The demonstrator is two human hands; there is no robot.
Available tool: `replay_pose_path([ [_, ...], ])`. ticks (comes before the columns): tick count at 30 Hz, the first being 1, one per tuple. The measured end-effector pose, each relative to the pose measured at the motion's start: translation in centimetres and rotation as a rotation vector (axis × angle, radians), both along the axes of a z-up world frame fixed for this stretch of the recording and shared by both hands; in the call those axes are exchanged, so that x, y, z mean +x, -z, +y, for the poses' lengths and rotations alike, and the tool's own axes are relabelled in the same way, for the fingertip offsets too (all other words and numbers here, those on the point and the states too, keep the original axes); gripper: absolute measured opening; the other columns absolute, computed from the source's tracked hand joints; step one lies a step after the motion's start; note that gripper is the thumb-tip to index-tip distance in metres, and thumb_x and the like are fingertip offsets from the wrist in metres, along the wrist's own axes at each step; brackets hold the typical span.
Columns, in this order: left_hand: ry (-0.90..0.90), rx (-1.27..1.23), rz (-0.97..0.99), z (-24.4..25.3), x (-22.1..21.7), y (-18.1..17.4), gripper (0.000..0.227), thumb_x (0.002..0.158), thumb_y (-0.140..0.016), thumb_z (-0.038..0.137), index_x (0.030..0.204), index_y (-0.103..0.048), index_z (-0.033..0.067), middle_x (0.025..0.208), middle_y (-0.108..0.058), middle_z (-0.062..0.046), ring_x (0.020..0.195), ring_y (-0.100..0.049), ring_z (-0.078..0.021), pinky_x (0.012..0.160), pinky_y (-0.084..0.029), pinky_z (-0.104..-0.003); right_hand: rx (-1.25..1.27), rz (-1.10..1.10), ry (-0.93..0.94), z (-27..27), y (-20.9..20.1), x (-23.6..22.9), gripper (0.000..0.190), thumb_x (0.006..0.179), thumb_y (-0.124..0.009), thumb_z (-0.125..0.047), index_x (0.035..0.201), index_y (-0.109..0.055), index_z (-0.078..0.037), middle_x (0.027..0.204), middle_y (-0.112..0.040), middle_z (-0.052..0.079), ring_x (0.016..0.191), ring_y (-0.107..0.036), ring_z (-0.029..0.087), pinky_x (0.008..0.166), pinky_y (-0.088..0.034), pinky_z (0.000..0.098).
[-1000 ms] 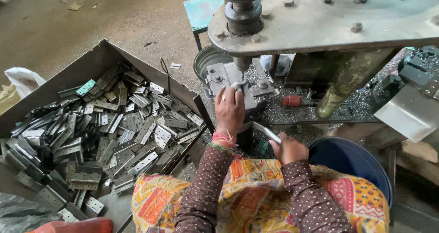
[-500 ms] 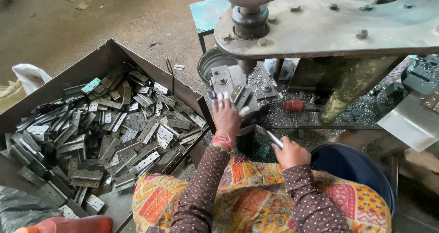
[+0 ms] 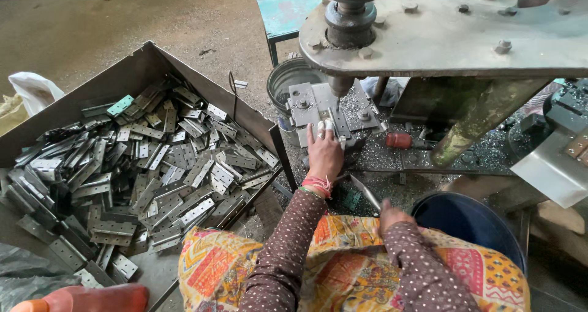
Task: The person sits on the floor and repeatedly places small metal brackets into a punch press, activates the press with a lever, and removes the processed pieces. The person handles the brackets one at a time and returns them to a nearby bin.
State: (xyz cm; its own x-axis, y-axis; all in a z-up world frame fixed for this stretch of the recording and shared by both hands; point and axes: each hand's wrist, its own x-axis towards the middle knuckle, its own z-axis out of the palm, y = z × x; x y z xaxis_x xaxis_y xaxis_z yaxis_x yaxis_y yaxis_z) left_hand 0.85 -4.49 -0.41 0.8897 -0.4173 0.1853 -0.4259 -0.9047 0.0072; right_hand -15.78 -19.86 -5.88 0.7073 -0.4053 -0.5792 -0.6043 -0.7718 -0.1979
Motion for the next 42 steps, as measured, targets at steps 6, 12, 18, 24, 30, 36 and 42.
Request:
replay_pose_path([
  [6,0.008,-0.078,-0.014,0.4,-0.7,-0.1,0.024,0.093,-0.055,0.016,0.095,-0.076,0.0059,0.156,-0.043,-0.019,0.146,-0.039,-0.0343,0.123,-0.006,-0.061,0.075,0.176,0.196,0.5,2.3,0.1,0.049,0.106,-0.052,-0.033,0.147,-0.040,-0.009,0.118,-0.064,0.020,0.108,-0.071,0.029,0.091,-0.061,0.0405],
  [12,0.009,-0.089,-0.010,0.2,0.4,-0.1,0.022,0.088,-0.056,0.014,0.090,-0.077,0.0056,0.153,-0.046,-0.021,0.143,-0.041,-0.0347,0.121,-0.006,-0.063,-0.280,0.037,-0.383,-0.2,-1.3,0.2,0.068,0.092,-0.075,-0.034,0.142,-0.038,-0.005,0.118,-0.068,0.016,0.107,-0.073,0.027,0.089,-0.062,0.0373],
  [18,-0.014,-0.163,-0.146,-0.5,2.7,1.1,0.025,0.089,-0.056,0.015,0.095,-0.078,0.0042,0.146,-0.054,-0.020,0.140,-0.048,-0.0324,0.122,-0.007,-0.064,-0.097,0.179,-0.214,0.1,-1.7,0.8,0.083,0.083,-0.082,-0.028,0.148,-0.034,-0.008,0.121,-0.067,0.019,0.109,-0.074,0.031,0.088,-0.063,0.0390],
  [24,-0.016,-0.121,0.024,0.2,0.9,0.8,0.022,0.090,-0.056,0.011,0.088,-0.078,0.0101,0.147,-0.053,-0.017,0.141,-0.045,-0.0323,0.123,-0.002,-0.065,-0.055,0.334,-0.227,0.9,0.1,-0.4,0.106,0.088,-0.086,-0.035,0.156,-0.008,-0.010,0.139,-0.048,0.025,0.122,-0.059,0.035,0.099,-0.056,0.0397],
  [30,0.005,-0.123,-0.012,0.4,1.2,-0.3,0.021,0.088,-0.058,0.012,0.082,-0.078,0.0100,0.150,-0.050,-0.016,0.142,-0.044,-0.0336,0.120,-0.001,-0.063,-0.241,0.071,-0.371,0.6,-5.4,0.1,0.075,0.089,-0.075,-0.045,0.142,-0.037,-0.007,0.127,-0.064,0.018,0.110,-0.072,0.030,0.091,-0.062,0.0373],
  [36,-0.042,-0.127,0.002,-0.1,3.5,0.7,0.026,0.093,-0.053,0.015,0.094,-0.078,0.0095,0.154,-0.048,-0.015,0.140,-0.046,-0.0286,0.124,-0.001,-0.062,-0.093,0.194,-0.309,-0.7,-1.2,1.1,0.077,0.085,-0.078,-0.036,0.143,-0.037,-0.007,0.122,-0.070,0.020,0.111,-0.073,0.031,0.093,-0.061,0.0386],
  [42,-0.030,-0.174,-0.057,0.5,1.6,1.6,0.028,0.095,-0.051,0.016,0.103,-0.077,0.0084,0.148,-0.054,-0.014,0.144,-0.043,-0.0302,0.124,-0.002,-0.064,0.067,0.339,-0.298,-2.0,3.4,1.9,0.111,0.086,-0.088,-0.040,0.154,-0.007,-0.006,0.140,-0.052,0.022,0.126,-0.059,0.033,0.104,-0.050,0.0412],
])
